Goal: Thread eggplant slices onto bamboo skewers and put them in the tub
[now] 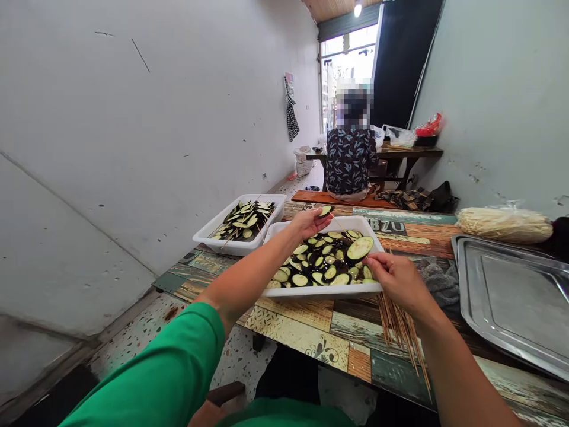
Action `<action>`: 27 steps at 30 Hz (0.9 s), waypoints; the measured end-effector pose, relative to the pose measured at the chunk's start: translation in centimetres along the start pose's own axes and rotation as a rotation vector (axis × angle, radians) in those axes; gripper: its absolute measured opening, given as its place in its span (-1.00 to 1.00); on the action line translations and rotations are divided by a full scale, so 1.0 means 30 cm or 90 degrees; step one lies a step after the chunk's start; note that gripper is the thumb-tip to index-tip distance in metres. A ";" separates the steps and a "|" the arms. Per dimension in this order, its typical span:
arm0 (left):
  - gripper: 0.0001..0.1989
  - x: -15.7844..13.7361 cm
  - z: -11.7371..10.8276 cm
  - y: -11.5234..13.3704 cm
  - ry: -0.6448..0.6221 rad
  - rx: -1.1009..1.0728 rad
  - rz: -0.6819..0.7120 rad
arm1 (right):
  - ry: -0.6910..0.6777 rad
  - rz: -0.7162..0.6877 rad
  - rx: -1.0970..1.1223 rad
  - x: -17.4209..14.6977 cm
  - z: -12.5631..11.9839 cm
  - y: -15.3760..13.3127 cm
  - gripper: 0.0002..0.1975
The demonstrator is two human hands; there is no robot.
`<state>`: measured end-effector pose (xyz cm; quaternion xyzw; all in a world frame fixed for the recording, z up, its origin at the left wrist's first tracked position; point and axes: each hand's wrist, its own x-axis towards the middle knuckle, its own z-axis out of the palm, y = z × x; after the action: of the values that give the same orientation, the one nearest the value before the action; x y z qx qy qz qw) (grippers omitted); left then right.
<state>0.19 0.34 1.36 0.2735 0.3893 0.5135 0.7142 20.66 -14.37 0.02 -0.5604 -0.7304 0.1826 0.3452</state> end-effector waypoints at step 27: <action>-0.88 0.005 -0.013 0.020 -0.107 -0.027 0.028 | 0.032 0.021 0.042 0.001 0.001 0.005 -0.64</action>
<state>-0.41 0.67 1.58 0.3092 0.3110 0.5121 0.7385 20.74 -14.31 -0.11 -0.5649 -0.7058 0.1982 0.3788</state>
